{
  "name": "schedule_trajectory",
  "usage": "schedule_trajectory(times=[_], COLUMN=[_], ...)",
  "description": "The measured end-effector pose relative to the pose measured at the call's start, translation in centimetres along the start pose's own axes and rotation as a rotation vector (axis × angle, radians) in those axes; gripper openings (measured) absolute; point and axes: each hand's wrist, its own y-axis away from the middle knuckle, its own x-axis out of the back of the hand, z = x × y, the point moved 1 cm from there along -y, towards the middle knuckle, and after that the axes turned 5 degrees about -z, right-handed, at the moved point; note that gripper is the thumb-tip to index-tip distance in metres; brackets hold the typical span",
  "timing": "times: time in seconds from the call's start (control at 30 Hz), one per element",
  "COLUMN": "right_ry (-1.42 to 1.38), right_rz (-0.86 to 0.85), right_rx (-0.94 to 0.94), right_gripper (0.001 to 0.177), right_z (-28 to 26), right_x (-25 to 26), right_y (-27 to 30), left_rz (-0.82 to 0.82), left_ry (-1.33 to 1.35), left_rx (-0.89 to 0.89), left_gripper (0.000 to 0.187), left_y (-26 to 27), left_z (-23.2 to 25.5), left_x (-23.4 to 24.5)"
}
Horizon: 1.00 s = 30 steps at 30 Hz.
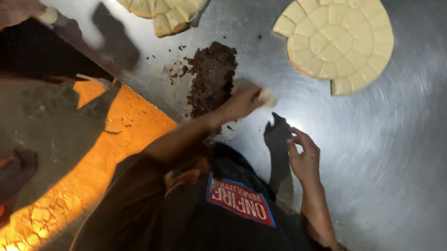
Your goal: The person takes pieces of dough and dark filling from a pile to form individual filled buns by hand on a metal table.
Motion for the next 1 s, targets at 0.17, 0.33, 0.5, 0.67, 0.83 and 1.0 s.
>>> schedule_trajectory(times=[0.17, 0.33, 0.5, 0.67, 0.83, 1.0], right_ry=[-0.087, -0.331, -0.13, 0.056, -0.209, 0.385], right_rz=[-0.391, -0.065, 0.242, 0.258, -0.208, -0.19], right_rx=[0.284, 0.454, 0.829, 0.719, 0.261, 0.642], right_gripper=[0.052, 0.025, 0.026, 0.015, 0.017, 0.03], right_z=[-7.3, -16.1, -22.3, -21.6, -19.5, -17.9], right_x=[-5.1, -11.0, -16.4, -17.8, -15.7, -14.9], right_y=[0.4, 1.4, 2.5, 2.6, 1.2, 0.1], left_rz=[-0.184, 0.651, 0.969, 0.973, 0.692, 0.343], left_ry=[0.044, 0.375, 0.493, 0.475, 1.006, 1.516], left_rx=[-0.431, -0.56, -0.874, -0.651, -0.309, -0.047], left_gripper=[0.042, 0.041, 0.059, 0.062, 0.061, 0.052], left_y=[16.1, 23.0, 26.1, 25.4, 22.3, 20.6], left_z=[1.8, 5.3, 6.4, 1.9, -2.7, -1.2], left_x=[1.1, 3.8, 5.0, 4.5, 2.2, 3.3])
